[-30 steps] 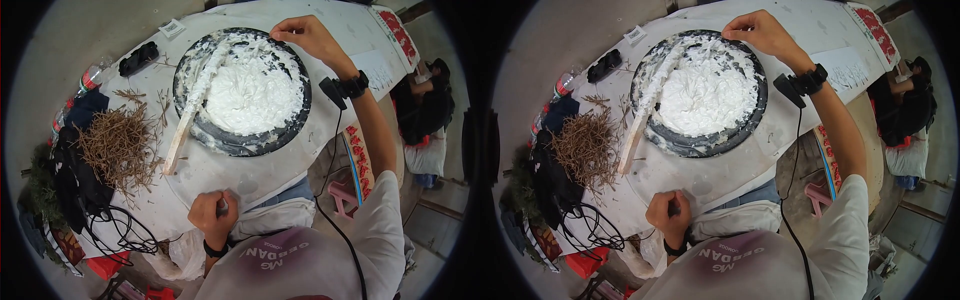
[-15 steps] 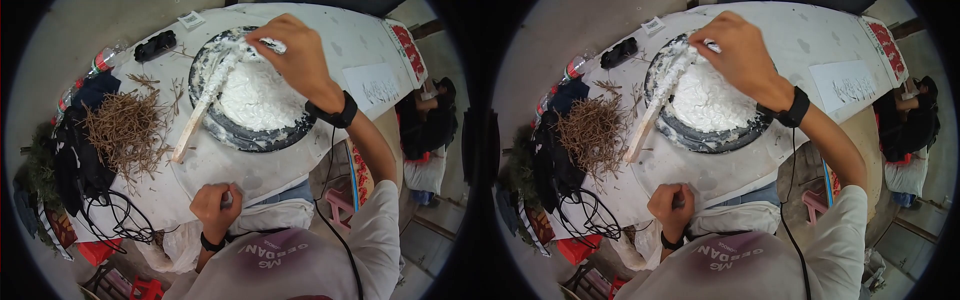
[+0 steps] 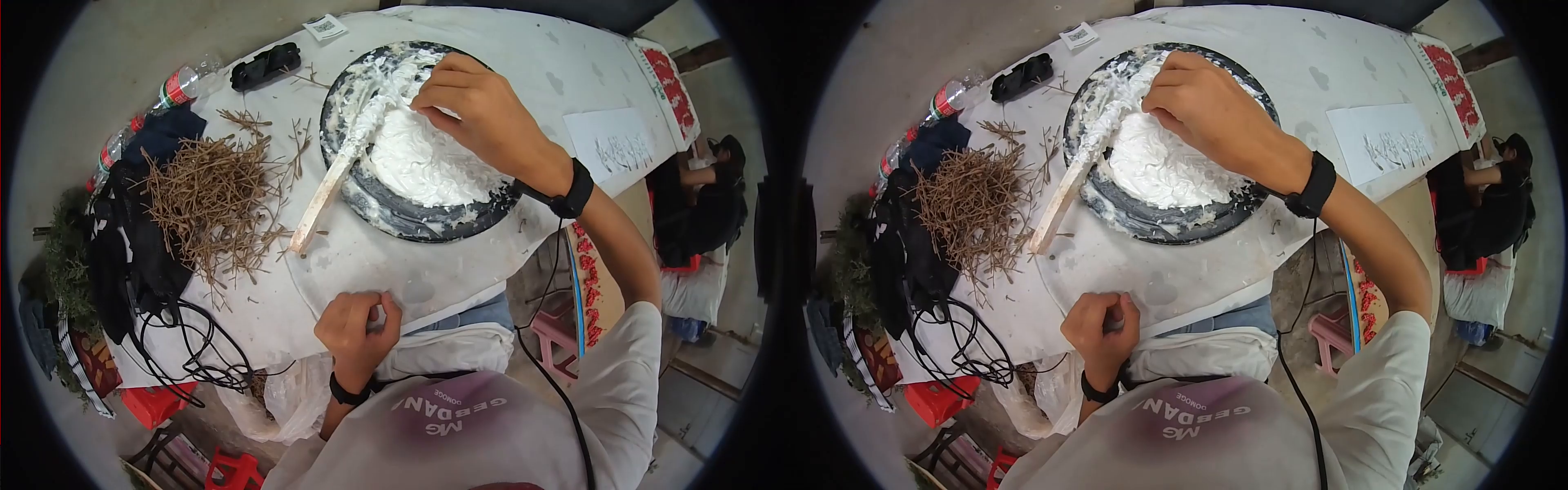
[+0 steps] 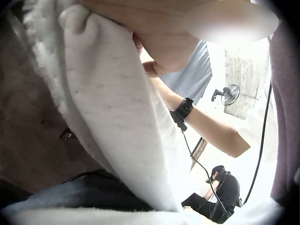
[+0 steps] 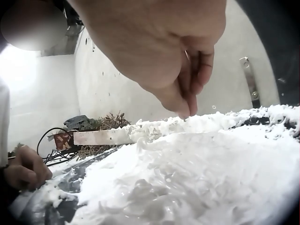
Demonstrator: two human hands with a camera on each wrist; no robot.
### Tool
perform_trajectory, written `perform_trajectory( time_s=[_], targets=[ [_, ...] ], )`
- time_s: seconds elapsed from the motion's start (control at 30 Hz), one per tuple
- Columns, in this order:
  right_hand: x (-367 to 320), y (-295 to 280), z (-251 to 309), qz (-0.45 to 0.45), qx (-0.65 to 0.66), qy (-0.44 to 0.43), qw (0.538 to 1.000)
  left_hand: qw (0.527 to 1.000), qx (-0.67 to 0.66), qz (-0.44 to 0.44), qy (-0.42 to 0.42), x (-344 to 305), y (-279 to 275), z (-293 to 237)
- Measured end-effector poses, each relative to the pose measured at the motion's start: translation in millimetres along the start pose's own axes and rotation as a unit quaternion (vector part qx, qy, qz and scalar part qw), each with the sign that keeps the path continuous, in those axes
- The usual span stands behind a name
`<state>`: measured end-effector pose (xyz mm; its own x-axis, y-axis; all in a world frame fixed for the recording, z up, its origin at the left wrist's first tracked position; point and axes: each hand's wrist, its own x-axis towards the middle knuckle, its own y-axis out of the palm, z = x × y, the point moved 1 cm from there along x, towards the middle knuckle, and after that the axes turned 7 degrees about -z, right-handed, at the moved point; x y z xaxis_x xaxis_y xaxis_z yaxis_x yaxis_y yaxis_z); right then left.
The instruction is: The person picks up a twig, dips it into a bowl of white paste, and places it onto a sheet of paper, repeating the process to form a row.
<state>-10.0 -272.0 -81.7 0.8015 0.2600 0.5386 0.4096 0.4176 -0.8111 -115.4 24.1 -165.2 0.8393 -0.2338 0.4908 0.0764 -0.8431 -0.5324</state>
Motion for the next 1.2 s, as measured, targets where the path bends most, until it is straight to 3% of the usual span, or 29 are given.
perform_trajectory(
  time_s=[0.23, 0.37, 0.4, 0.47, 0.63, 0.73, 0.87, 1.2],
  targets=[
    [-5.3, -18.1, -4.2, -0.036, -0.031, 0.006, 0.999, 1.0, -0.015, -0.001, 0.007, 0.0, 0.1, 2.1],
    [5.0, -39.0, 5.5, -0.096, 0.013, 0.102, 0.99, 1.0, -0.014, 0.008, -0.004, -1.1, 1.1, -0.3],
    [13.3, -40.9, 11.5, -0.088, 0.127, 0.221, 0.963, 1.0, -0.016, 0.008, 0.001, -0.9, 1.0, 0.2],
    [25.4, -35.9, 23.1, -0.067, 0.346, 0.437, 0.828, 1.0, -0.016, 0.009, 0.01, -0.8, -1.7, 1.4],
    [17.8, 7.3, 21.1, -0.104, 0.348, 0.368, 0.856, 0.999, -0.03, 0.001, 0.016, -1.1, -1.7, 2.4],
    [18.7, 15.0, 17.8, -0.009, 0.232, 0.37, 0.9, 0.999, -0.047, -0.005, 0.011, -0.9, -1.4, 3.2],
    [9.7, 12.8, 17.8, 0.038, 0.128, 0.33, 0.934, 0.999, -0.045, -0.016, 0.016, -1.5, -1.1, 4.7],
    [-4.4, -15.7, 28.1, 0.055, 0.047, 0.334, 0.94, 0.999, -0.036, -0.017, 0.013, -1.1, -0.6, 4.1]
  ],
)
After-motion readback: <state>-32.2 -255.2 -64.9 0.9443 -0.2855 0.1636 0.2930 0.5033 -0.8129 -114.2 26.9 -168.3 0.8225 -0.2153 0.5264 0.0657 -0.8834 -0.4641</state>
